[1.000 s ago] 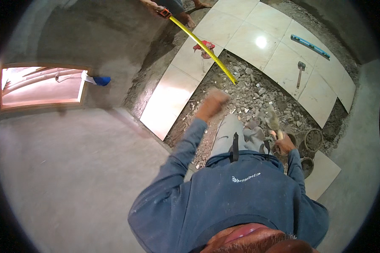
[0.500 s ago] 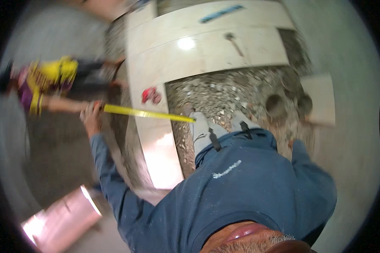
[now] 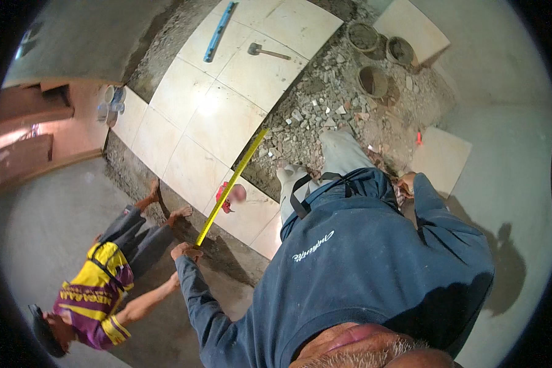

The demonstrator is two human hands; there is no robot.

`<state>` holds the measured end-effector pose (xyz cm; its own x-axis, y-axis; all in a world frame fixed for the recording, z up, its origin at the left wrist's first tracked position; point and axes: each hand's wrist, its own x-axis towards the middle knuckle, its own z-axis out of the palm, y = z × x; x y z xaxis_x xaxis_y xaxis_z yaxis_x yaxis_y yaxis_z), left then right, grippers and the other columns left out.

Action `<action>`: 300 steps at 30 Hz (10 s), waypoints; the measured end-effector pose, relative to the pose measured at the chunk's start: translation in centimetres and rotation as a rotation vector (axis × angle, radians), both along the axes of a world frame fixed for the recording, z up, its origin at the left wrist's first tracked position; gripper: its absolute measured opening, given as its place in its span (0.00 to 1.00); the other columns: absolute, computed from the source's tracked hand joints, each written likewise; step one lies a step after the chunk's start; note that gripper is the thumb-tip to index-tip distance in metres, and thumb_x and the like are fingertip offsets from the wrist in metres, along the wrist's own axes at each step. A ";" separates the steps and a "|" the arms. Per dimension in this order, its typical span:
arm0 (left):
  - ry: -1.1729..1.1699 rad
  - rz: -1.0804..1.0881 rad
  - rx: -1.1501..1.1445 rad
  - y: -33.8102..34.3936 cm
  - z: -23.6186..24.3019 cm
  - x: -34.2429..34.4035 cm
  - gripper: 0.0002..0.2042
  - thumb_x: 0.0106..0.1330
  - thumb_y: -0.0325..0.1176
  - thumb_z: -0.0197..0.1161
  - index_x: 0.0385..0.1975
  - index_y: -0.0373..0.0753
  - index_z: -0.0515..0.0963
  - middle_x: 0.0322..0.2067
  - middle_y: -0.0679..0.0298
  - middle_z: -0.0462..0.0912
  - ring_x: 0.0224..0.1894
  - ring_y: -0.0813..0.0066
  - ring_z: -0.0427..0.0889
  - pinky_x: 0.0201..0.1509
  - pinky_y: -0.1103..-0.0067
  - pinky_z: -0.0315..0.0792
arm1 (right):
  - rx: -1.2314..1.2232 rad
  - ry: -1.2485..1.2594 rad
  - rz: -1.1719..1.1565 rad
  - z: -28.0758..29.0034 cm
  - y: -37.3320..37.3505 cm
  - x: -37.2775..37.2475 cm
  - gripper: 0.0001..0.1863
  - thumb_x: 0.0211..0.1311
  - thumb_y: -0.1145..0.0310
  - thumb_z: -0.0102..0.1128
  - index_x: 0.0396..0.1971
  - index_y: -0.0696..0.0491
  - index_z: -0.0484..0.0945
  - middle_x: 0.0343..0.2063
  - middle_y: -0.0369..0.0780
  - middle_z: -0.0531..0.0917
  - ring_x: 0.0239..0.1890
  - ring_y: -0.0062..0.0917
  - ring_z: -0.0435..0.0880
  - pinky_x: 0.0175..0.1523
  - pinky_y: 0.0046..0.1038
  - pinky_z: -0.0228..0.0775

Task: The person prepares the substrate by breaking up debris with a hammer and trowel, then measures the layout with a tape measure before applying mortar for new tiles.

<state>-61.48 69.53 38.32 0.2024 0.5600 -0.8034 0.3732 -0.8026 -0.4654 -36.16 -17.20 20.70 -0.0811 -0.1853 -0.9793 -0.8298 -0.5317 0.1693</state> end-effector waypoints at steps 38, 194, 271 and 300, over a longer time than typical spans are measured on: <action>-0.617 1.396 -1.031 -45.3 -17.6 42.8 0.18 0.70 0.51 0.59 0.44 0.41 0.77 0.31 0.67 0.79 0.33 0.74 0.80 0.35 0.76 0.76 | -0.096 -0.289 -0.216 -10.9 -23.2 6.0 0.21 0.48 0.64 0.67 0.39 0.63 0.78 0.24 0.47 0.82 0.26 0.36 0.82 0.34 0.39 0.75; -0.603 0.288 -0.355 -64.6 -87.0 113.2 0.19 0.68 0.48 0.49 0.48 0.47 0.82 0.39 0.54 0.86 0.45 0.48 0.83 0.51 0.60 0.73 | 0.411 -0.373 -1.105 -43.7 -7.5 89.8 0.31 0.50 0.63 0.60 0.54 0.59 0.64 0.31 0.39 0.71 0.25 0.19 0.65 0.25 0.24 0.61; -1.120 0.389 -0.409 -33.7 -88.7 133.8 0.19 0.73 0.47 0.49 0.43 0.39 0.80 0.35 0.60 0.83 0.35 0.70 0.81 0.38 0.73 0.75 | 0.299 -0.567 -0.856 -41.5 -11.0 96.3 0.30 0.49 0.72 0.61 0.54 0.58 0.65 0.33 0.46 0.78 0.25 0.29 0.80 0.28 0.30 0.75; -0.772 -0.057 0.068 -39.8 -86.0 137.8 0.15 0.66 0.43 0.54 0.50 0.49 0.78 0.47 0.52 0.83 0.50 0.47 0.83 0.46 0.54 0.77 | 0.183 -0.531 -0.637 -43.1 -9.9 95.8 0.33 0.50 0.70 0.65 0.58 0.55 0.65 0.37 0.42 0.78 0.32 0.28 0.80 0.36 0.31 0.77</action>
